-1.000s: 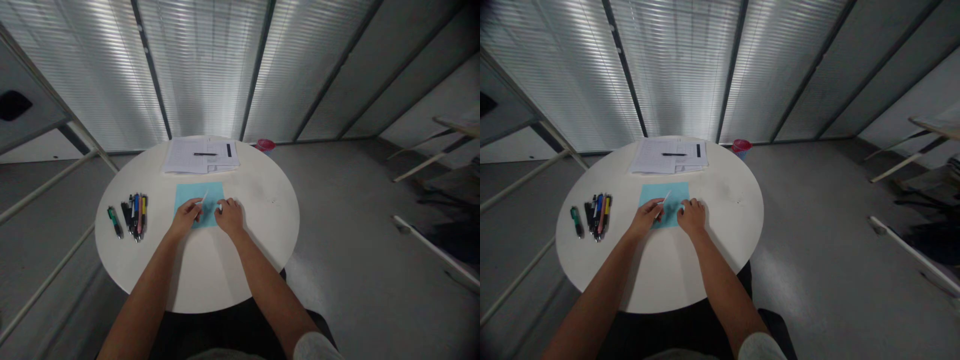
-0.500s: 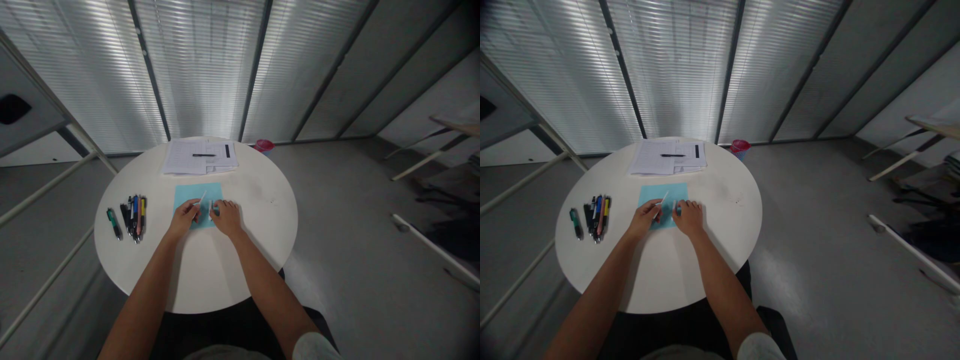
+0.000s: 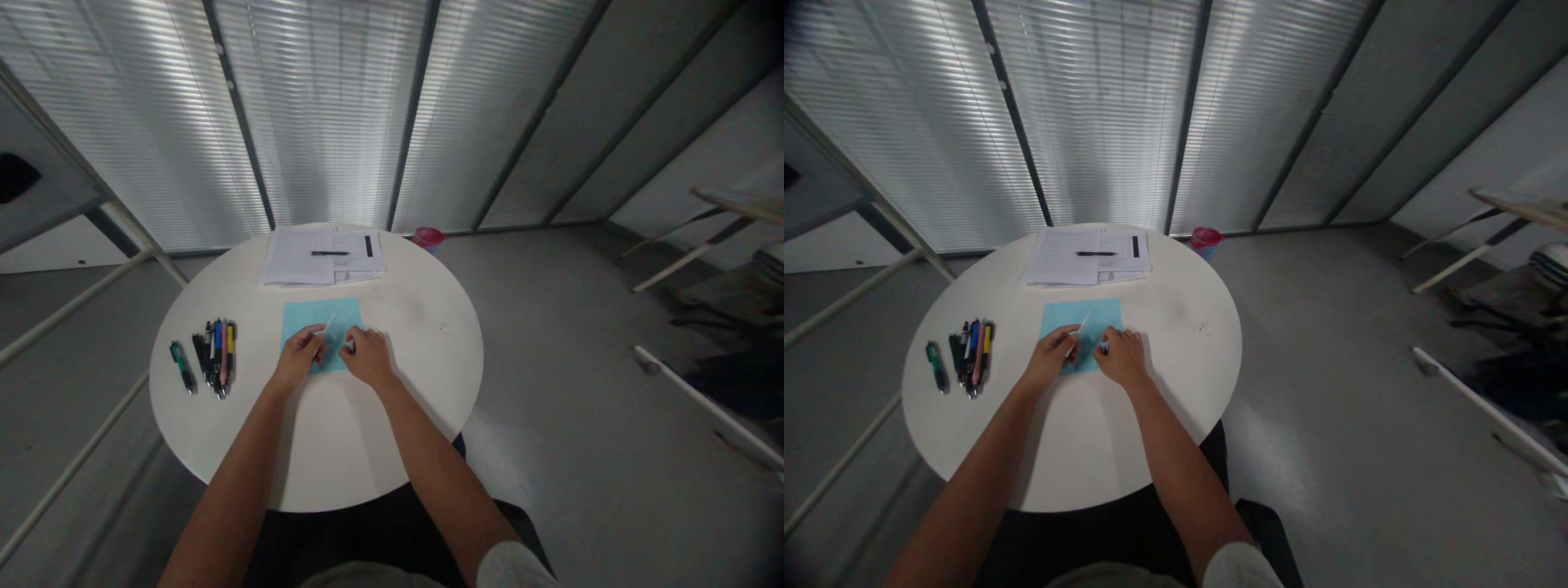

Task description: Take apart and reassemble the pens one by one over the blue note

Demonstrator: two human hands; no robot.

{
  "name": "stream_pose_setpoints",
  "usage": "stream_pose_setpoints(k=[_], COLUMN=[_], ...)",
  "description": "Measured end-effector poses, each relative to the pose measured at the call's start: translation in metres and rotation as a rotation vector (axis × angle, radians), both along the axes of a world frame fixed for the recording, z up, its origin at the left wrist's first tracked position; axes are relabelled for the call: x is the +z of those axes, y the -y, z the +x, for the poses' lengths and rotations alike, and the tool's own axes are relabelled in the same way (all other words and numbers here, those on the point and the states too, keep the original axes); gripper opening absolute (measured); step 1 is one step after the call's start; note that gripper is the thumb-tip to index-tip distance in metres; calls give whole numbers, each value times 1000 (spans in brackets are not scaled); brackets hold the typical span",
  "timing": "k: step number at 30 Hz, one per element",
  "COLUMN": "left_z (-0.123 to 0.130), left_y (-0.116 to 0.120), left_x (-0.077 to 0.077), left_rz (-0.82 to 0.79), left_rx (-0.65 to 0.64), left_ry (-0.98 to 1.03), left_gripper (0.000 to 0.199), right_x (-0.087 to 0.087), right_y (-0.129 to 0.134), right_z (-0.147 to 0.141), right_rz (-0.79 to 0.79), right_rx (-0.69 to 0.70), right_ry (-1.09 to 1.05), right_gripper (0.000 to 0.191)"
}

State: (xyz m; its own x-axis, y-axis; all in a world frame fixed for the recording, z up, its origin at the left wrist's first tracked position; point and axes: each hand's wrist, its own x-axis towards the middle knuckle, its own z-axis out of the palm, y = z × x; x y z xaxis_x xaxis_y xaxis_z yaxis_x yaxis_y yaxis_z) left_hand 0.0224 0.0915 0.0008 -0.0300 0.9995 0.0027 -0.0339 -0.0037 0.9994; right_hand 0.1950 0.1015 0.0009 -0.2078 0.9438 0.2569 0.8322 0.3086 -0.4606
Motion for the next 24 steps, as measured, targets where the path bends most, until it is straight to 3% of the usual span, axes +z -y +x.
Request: stream_pose_setpoints(k=[9,19,24], left_z=[0,0,-1], left_y=[0,-1,1], left_x=[-1,-7,-9], left_rz=[-12,10,54], left_rx=[-5,-58,-112], left_ry=[-22,-89,-185], left_gripper=[47,48,50], right_x=[-6,-4,-6], right_y=[-15,-16,-21], right_z=[16,11,9], right_rz=[-237,-275,-341], right_rx=[28,17,-4], right_ry=[-1107,-1366,-1600], right_gripper=[31,36,32])
